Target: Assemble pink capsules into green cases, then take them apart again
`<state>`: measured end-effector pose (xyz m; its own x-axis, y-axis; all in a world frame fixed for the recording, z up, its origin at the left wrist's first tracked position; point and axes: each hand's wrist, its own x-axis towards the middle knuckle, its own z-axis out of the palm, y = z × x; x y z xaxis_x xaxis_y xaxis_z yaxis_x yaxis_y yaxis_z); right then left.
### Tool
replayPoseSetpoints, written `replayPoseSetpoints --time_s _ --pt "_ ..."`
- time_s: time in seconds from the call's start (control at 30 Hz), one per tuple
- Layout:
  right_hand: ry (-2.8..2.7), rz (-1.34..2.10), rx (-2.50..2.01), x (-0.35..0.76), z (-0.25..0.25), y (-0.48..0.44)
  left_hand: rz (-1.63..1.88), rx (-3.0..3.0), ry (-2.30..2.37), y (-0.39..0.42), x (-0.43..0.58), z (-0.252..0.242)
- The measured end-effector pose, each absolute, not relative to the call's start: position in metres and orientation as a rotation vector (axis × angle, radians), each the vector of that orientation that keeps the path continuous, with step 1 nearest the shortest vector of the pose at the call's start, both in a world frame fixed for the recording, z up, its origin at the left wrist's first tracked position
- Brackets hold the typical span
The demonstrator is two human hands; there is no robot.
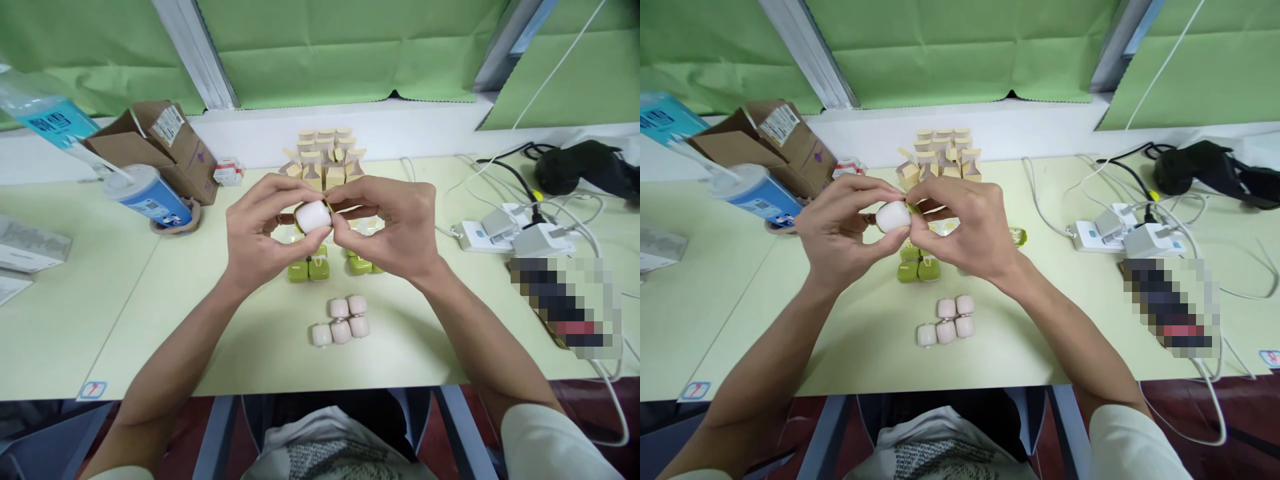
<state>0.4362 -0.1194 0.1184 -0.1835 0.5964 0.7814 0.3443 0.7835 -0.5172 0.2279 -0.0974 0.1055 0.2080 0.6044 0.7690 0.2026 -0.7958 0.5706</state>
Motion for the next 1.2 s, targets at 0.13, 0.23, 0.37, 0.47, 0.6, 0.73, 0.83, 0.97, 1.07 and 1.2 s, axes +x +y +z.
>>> replayPoseSetpoints --time_s 0.13,0.23,0.37,0.47,0.6,0.73,0.83,0.97,1.07,1.2 --pt "-1.856 0.314 -0.697 0.441 0.124 -0.119 1.650 1.984 0.694 -0.093 0.226 0.104" --pt "-1.889 0.334 -0.694 0.441 0.124 -0.115 1.680 1.920 0.589 -0.082 0.224 0.099" --pt "-1.857 0.396 -0.755 0.437 0.114 -0.106 1.668 1.888 0.497 -0.077 0.227 0.093" --pt "-1.777 0.461 -0.816 0.437 0.107 -0.102 1.551 1.895 0.640 -0.090 0.233 0.098" --pt "-1.659 0.462 -0.910 0.447 0.109 -0.096 1.562 1.909 0.733 -0.105 0.234 0.104" --pt "-1.765 0.416 -0.948 0.461 0.117 -0.093 1.640 1.858 0.789 -0.101 0.229 0.103" --pt "-2.109 0.374 -1.060 0.463 0.116 -0.093 1.470 1.847 0.831 -0.096 0.227 0.105" --pt "-2.592 0.201 -1.391 0.449 0.101 -0.091 1.208 1.874 1.001 -0.085 0.221 0.104" --pt "-2.770 0.114 -1.497 0.439 0.091 -0.089 1.022 2.059 1.195 -0.069 0.211 0.092" --pt "-2.852 0.103 -1.556 0.435 0.089 -0.090 0.705 2.323 1.333 -0.045 0.196 0.062"
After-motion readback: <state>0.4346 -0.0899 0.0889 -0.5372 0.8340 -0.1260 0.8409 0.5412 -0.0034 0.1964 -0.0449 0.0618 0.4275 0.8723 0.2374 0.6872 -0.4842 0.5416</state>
